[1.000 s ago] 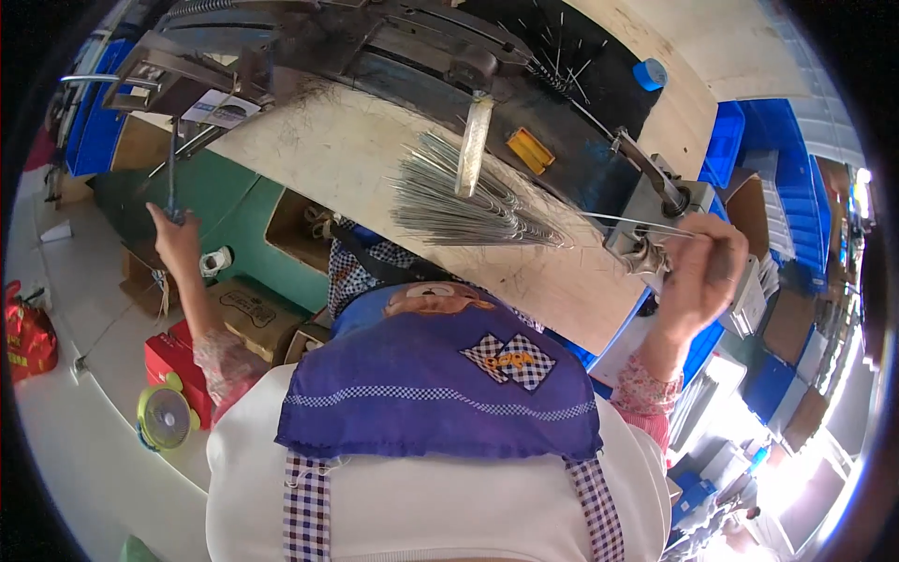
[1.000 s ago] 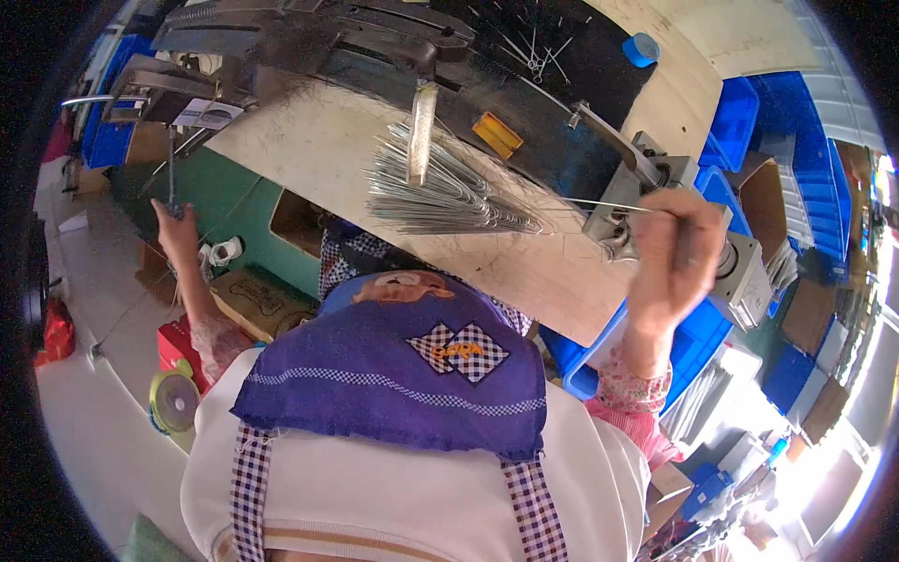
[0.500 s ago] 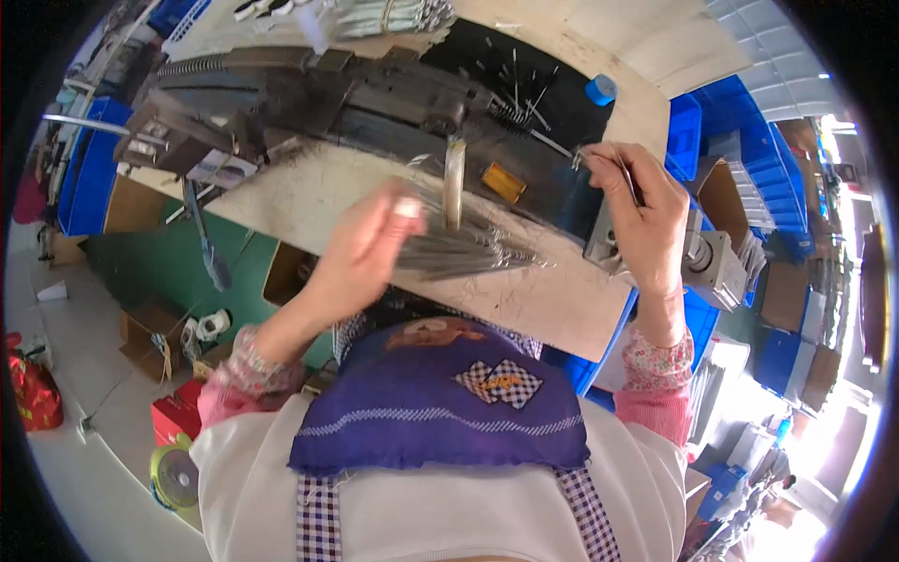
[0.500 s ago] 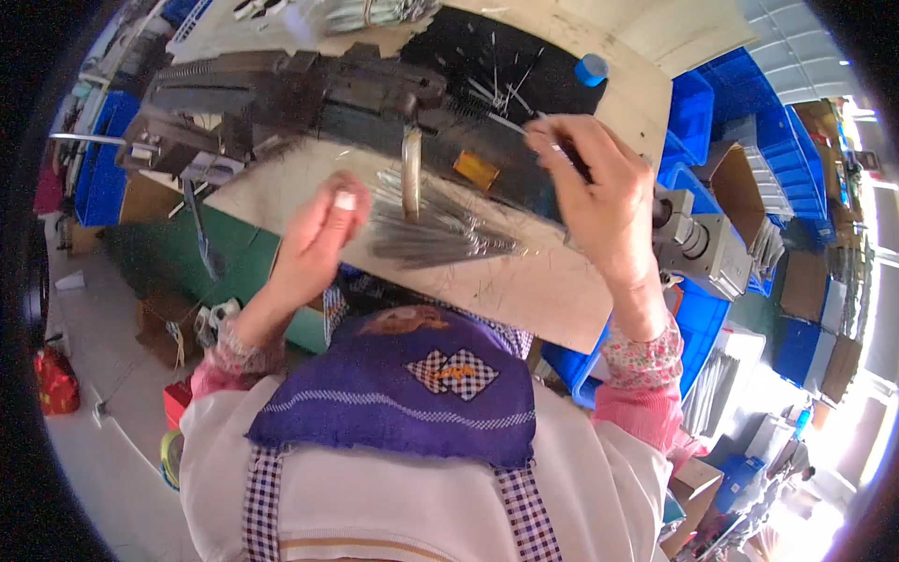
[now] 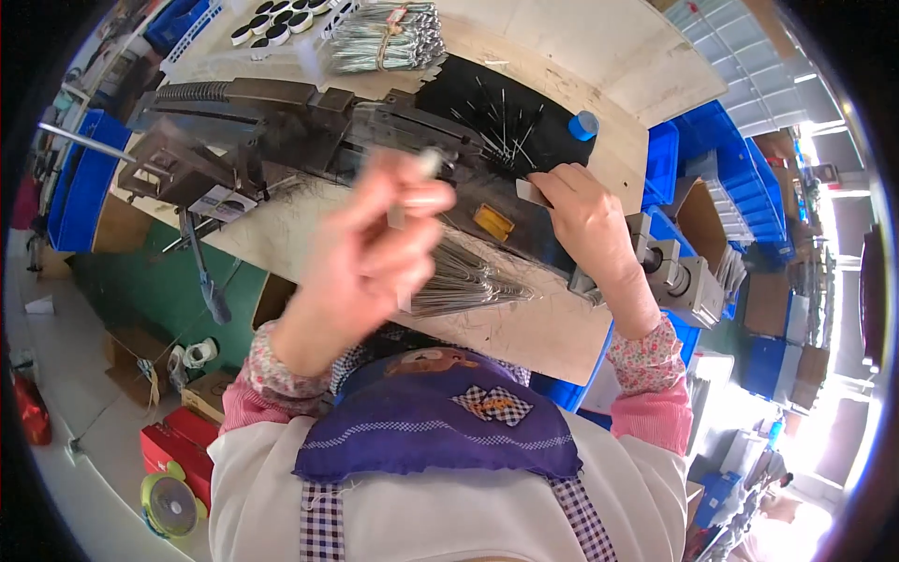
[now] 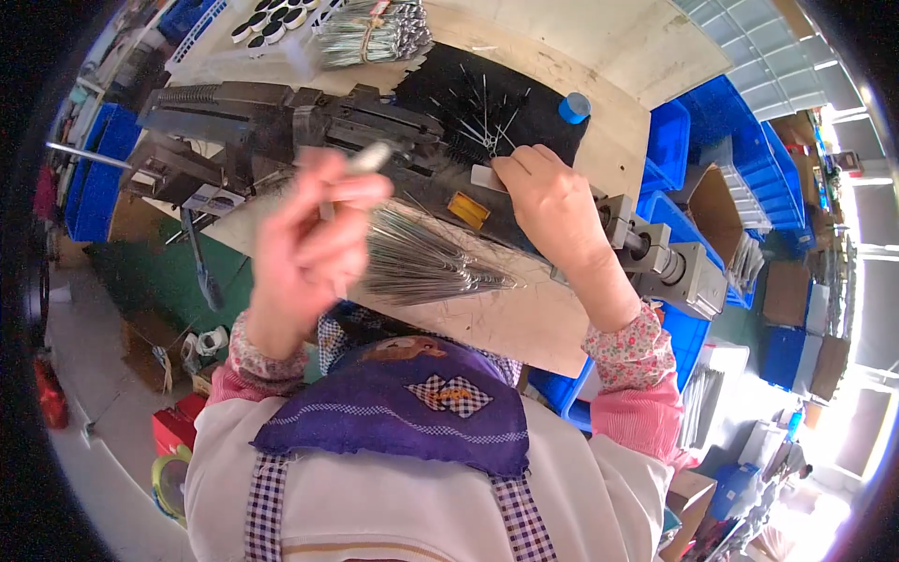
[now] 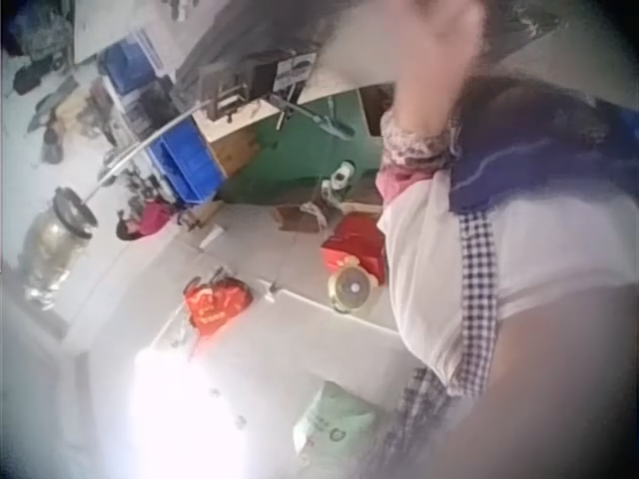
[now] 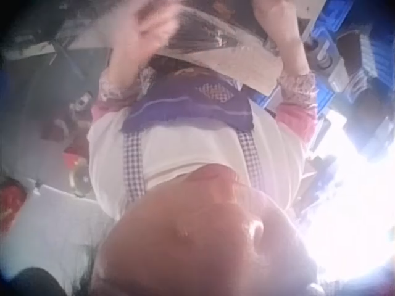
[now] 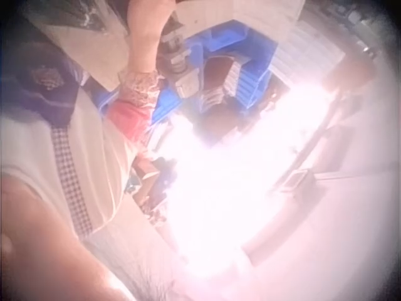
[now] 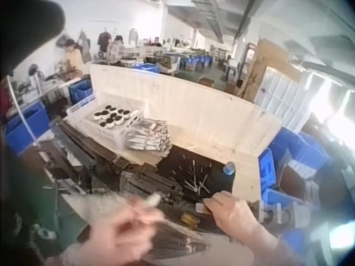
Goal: Operating a bench-top machine to process or assemble small metal rods.
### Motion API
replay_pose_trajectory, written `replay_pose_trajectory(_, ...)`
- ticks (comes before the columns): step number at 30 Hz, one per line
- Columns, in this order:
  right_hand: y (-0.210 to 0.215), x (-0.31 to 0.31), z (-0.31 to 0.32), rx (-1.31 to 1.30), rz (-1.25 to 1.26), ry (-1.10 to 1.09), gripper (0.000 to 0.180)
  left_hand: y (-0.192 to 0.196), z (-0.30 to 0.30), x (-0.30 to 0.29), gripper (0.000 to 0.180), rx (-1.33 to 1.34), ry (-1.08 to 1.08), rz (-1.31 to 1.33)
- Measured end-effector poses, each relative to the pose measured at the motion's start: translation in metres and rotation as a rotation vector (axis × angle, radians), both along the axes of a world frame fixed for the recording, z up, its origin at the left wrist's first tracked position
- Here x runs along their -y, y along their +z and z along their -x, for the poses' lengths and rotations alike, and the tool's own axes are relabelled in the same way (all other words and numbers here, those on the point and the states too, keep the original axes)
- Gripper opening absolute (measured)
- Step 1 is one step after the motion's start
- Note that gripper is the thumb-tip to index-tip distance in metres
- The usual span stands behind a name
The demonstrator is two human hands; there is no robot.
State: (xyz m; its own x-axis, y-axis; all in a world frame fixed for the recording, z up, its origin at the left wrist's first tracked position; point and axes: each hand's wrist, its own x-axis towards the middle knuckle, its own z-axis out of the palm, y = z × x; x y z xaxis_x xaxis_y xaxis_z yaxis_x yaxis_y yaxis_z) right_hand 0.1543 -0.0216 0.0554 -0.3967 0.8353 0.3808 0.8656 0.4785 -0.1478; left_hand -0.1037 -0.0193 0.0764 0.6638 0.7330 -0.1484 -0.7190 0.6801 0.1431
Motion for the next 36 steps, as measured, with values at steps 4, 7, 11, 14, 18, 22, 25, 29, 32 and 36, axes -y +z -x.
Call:
replay_pose_trajectory(4,0.005,0.021,0.005,-0.087,-0.005,-0.013,0.016,-0.045,0.066,-0.002,0.030,-0.065,0.102,-0.278)
replay_pose_trajectory(7,0.003,-0.007,0.005,-0.078,0.047,-0.041,0.015,-0.033,0.050,0.010,0.033,-0.808,-0.024,-1.039)
replay_pose_trajectory(11,-0.008,-0.056,-0.005,0.031,0.028,-0.105,0.014,-0.047,-0.058,-0.023,0.025,-1.089,-0.209,-1.484)
replay_pose_trajectory(14,0.009,-0.045,-0.023,-0.172,-0.032,-0.032,0.013,-0.068,-0.108,-0.053,0.024,-1.175,-0.229,-1.378)
replay_pose_trajectory(18,0.018,-0.002,-0.025,-0.049,0.112,0.072,0.013,-0.048,-0.104,-0.061,0.019,-1.379,-0.227,-1.548)
replay_pose_trajectory(22,-0.003,-0.015,-0.007,-0.016,-0.064,0.173,0.011,-0.039,-0.075,-0.060,0.015,-1.738,0.369,-2.212)
replay_pose_trajectory(25,-0.001,-0.025,0.005,-0.325,-0.054,0.187,0.014,-0.028,-0.048,-0.058,0.008,-1.605,0.785,-2.200)
replay_pose_trajectory(29,-0.015,-0.044,0.017,-0.494,0.016,0.202,0.014,-0.045,-0.024,-0.023,0.016,-1.447,1.029,-1.389)
replay_pose_trajectory(32,-0.014,-0.053,0.029,-0.488,0.097,0.160,0.017,-0.091,-0.015,0.016,0.034,-0.906,0.383,-0.650)
replay_pose_trajectory(36,-0.021,-0.055,0.026,-0.474,0.183,0.103,0.017,-0.081,0.010,-0.036,0.051,0.241,-0.116,0.030)
